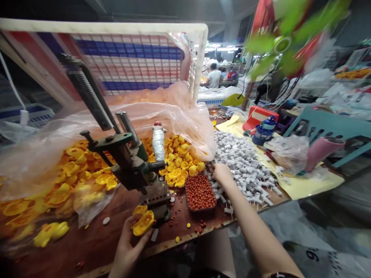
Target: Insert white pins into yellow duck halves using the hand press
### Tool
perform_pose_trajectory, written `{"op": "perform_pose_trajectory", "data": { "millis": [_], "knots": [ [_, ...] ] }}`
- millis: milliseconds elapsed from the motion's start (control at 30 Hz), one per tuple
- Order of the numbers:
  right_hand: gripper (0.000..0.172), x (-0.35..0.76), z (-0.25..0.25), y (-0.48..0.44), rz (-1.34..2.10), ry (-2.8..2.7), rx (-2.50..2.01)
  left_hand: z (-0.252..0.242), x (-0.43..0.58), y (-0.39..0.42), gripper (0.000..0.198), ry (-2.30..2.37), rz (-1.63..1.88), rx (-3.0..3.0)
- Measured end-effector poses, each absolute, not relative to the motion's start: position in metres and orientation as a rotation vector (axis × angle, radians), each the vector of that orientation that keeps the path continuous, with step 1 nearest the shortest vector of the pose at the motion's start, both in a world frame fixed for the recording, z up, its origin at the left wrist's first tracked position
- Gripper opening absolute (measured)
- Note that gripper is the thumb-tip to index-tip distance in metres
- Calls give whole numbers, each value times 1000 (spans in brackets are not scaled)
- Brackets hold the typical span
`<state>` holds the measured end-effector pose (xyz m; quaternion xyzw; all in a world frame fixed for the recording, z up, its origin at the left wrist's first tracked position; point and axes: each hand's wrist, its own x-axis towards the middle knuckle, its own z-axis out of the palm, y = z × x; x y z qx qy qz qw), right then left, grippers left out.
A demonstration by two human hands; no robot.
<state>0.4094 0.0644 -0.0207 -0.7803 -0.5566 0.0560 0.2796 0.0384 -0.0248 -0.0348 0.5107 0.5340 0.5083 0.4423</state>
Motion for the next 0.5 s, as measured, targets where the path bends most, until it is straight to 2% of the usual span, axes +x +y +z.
{"op": "perform_pose_trajectory", "data": {
  "millis": [133, 333, 433, 500],
  "knots": [
    [15, 419, -31, 72, 140, -1581, -2040, -38, 30, -21, 45, 1290, 1245, 1314],
    [11, 378, 9, 41, 93, -1607, -1877, -45, 11, -11, 37, 1272, 1259, 1395],
    [6, 298, 13, 11, 217, -1830, -1517, -43, 17, -11, 30, 1213, 1238, 1544],
    [8, 242, 4, -9, 122, -2025, -1159, -39, 22, -12, 29, 1219, 1251, 1737]
  ]
}}
